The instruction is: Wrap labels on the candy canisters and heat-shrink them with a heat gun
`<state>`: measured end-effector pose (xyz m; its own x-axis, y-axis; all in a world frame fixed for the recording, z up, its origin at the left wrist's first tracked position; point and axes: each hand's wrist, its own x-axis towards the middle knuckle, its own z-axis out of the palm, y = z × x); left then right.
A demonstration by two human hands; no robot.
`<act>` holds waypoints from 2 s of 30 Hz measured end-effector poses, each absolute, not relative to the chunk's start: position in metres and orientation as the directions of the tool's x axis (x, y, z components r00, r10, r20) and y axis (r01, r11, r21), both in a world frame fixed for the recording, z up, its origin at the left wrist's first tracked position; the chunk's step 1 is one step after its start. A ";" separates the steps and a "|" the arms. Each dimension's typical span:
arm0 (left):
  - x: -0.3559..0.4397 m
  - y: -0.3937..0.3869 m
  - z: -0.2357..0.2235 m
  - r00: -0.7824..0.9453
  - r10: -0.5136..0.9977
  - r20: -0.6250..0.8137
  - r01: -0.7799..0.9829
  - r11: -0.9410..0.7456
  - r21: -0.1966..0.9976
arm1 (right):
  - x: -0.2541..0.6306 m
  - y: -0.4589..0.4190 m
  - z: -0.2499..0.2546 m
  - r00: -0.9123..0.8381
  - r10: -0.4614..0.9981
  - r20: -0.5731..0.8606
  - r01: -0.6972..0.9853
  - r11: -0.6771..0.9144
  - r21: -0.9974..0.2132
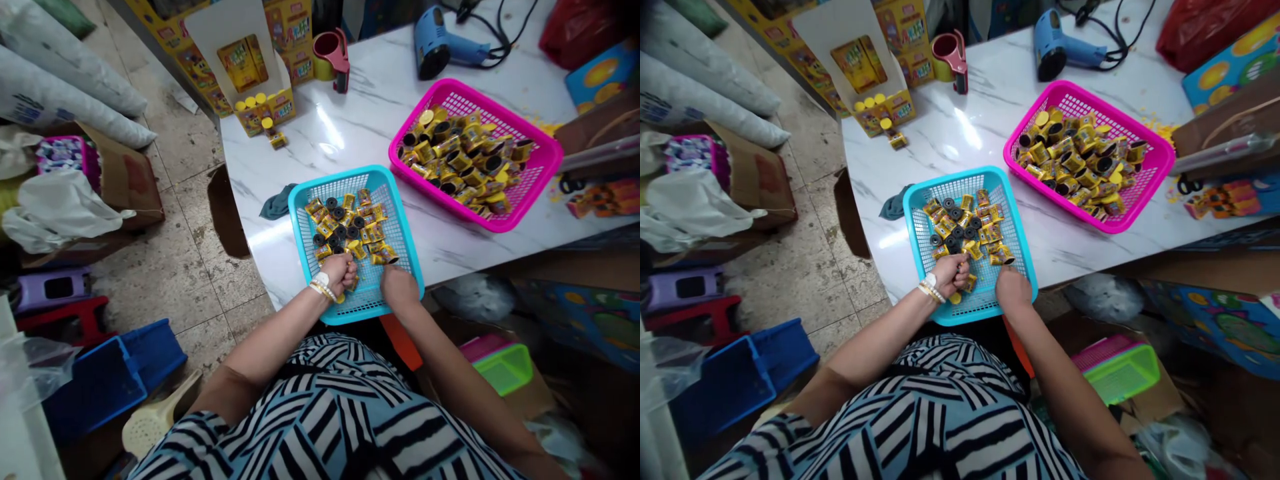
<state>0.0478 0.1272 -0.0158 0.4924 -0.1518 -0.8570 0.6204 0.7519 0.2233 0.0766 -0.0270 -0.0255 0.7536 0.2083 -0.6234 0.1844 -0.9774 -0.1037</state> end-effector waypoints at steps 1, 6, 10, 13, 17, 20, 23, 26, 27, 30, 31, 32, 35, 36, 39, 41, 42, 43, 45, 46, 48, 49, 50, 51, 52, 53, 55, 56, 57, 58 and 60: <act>0.047 0.128 -0.015 0.504 -0.146 -0.851 0.615 0.752 0.235 | 0.077 -0.028 -0.026 0.764 0.223 -0.605 0.200 -0.974 -0.106; 0.028 0.118 -0.006 0.523 -0.198 -0.829 0.643 0.731 0.231 | 0.078 -0.023 -0.035 0.775 0.318 -0.546 0.272 -0.948 -0.165; 0.009 0.105 -0.003 0.491 -0.300 -0.818 0.709 0.683 0.176 | 0.080 -0.023 -0.042 0.792 0.352 -0.500 0.285 -0.936 -0.207; 0.007 0.105 -0.006 0.462 -0.336 -0.821 0.734 0.664 0.142 | 0.081 -0.025 -0.044 0.779 0.394 -0.489 0.319 -0.919 -0.232; 0.007 0.115 -0.006 0.440 -0.379 -0.814 0.739 0.668 0.088 | 0.081 -0.017 -0.046 0.749 0.436 -0.498 0.380 -0.899 -0.216; -0.006 0.125 0.000 0.451 -0.377 -0.809 0.703 0.709 0.061 | 0.076 -0.006 -0.049 0.761 0.417 -0.498 0.396 -0.905 -0.153; -0.021 0.132 0.004 0.481 -0.316 -0.818 0.624 0.778 0.066 | 0.071 0.003 -0.053 0.766 0.419 -0.488 0.413 -0.902 -0.126; -0.028 0.135 0.006 0.499 -0.254 -0.828 0.536 0.842 0.065 | 0.071 0.006 -0.055 0.775 0.432 -0.462 0.420 -0.898 -0.134; -0.028 0.136 0.007 0.499 -0.244 -0.831 0.514 0.856 0.057 | 0.073 0.005 -0.054 0.781 0.435 -0.449 0.418 -0.897 -0.141; -0.024 0.135 0.006 0.489 -0.228 -0.842 0.467 0.884 0.032 | 0.075 -0.001 -0.040 0.798 0.456 -0.394 0.413 -0.890 -0.193; -0.022 0.134 0.005 0.484 -0.222 -0.846 0.457 0.889 0.028 | 0.073 -0.004 -0.031 0.804 0.468 -0.367 0.413 -0.883 -0.222; -0.020 0.133 0.005 0.479 -0.217 -0.850 0.449 0.893 0.026 | 0.070 -0.007 -0.021 0.808 0.483 -0.337 0.416 -0.873 -0.255; -0.016 0.127 0.003 0.467 -0.214 -0.858 0.442 0.897 0.017 | 0.053 -0.016 0.014 0.774 0.572 -0.271 0.450 -0.798 -0.400; -0.015 0.126 0.003 0.465 -0.225 -0.856 0.447 0.895 0.008 | 0.048 -0.019 0.023 0.755 0.601 -0.262 0.447 -0.764 -0.465; -0.014 0.125 0.004 0.460 -0.297 -0.837 0.492 0.870 -0.038 | 0.042 -0.027 0.026 0.773 0.579 -0.260 0.372 -0.745 -0.554; -0.015 0.129 0.004 0.453 -0.338 -0.825 0.528 0.847 -0.057 | 0.049 -0.031 0.010 0.819 0.502 -0.278 0.324 -0.804 -0.498; -0.016 0.131 0.004 0.449 -0.347 -0.823 0.541 0.839 -0.059 | 0.054 -0.032 0.000 0.830 0.474 -0.293 0.310 -0.830 -0.464; -0.017 0.134 0.004 0.446 -0.348 -0.825 0.548 0.834 -0.055 | 0.059 -0.031 -0.011 0.832 0.458 -0.313 0.301 -0.847 -0.438; -0.020 0.139 0.004 0.442 -0.345 -0.828 0.560 0.827 -0.046 | 0.066 -0.026 -0.030 0.823 0.440 -0.359 0.291 -0.869 -0.399; -0.022 0.142 0.004 0.440 -0.346 -0.828 0.567 0.822 -0.042 | 0.067 -0.023 -0.037 0.811 0.445 -0.381 0.294 -0.872 -0.391; -0.025 0.145 0.004 0.440 -0.352 -0.826 0.580 0.814 -0.038 | 0.068 -0.018 -0.044 0.768 0.482 -0.422 0.317 -0.858 -0.404; -0.026 0.146 0.004 0.441 -0.354 -0.825 0.584 0.811 -0.036 | 0.068 -0.017 -0.045 0.746 0.503 -0.438 0.328 -0.848 -0.415; -0.027 0.147 0.005 0.443 -0.358 -0.822 0.588 0.808 -0.034 | 0.068 -0.018 -0.045 0.731 0.514 -0.449 0.335 -0.843 -0.421; -0.028 0.148 0.005 0.446 -0.362 -0.819 0.592 0.805 -0.034 | 0.070 -0.020 -0.044 0.725 0.515 -0.457 0.338 -0.844 -0.415; -0.029 0.148 0.004 0.448 -0.367 -0.815 0.595 0.803 -0.034 | 0.072 -0.023 -0.044 0.728 0.506 -0.463 0.340 -0.853 -0.397; -0.029 0.148 0.004 0.451 -0.371 -0.812 0.597 0.801 -0.035 | 0.075 -0.026 -0.044 0.734 0.493 -0.468 0.343 -0.863 -0.371; -0.028 0.147 0.002 0.452 -0.377 -0.808 0.600 0.799 -0.037 | 0.080 -0.031 -0.046 0.726 0.486 -0.487 0.367 -0.872 -0.323; -0.027 0.147 0.001 0.451 -0.379 -0.808 0.601 0.798 -0.039 | 0.082 -0.031 -0.047 0.708 0.496 -0.503 0.387 -0.868 -0.310; -0.026 0.146 0.000 0.451 -0.380 -0.808 0.601 0.798 -0.040 | 0.083 -0.029 -0.050 0.683 0.512 -0.521 0.410 -0.859 -0.306; -0.025 0.145 -0.001 0.450 -0.382 -0.808 0.602 0.798 -0.042 | 0.083 -0.025 -0.052 0.655 0.529 -0.539 0.432 -0.848 -0.307; -0.023 0.145 -0.002 0.447 -0.385 -0.808 0.603 0.796 -0.045 | 0.081 -0.016 -0.057 0.603 0.558 -0.570 0.467 -0.826 -0.315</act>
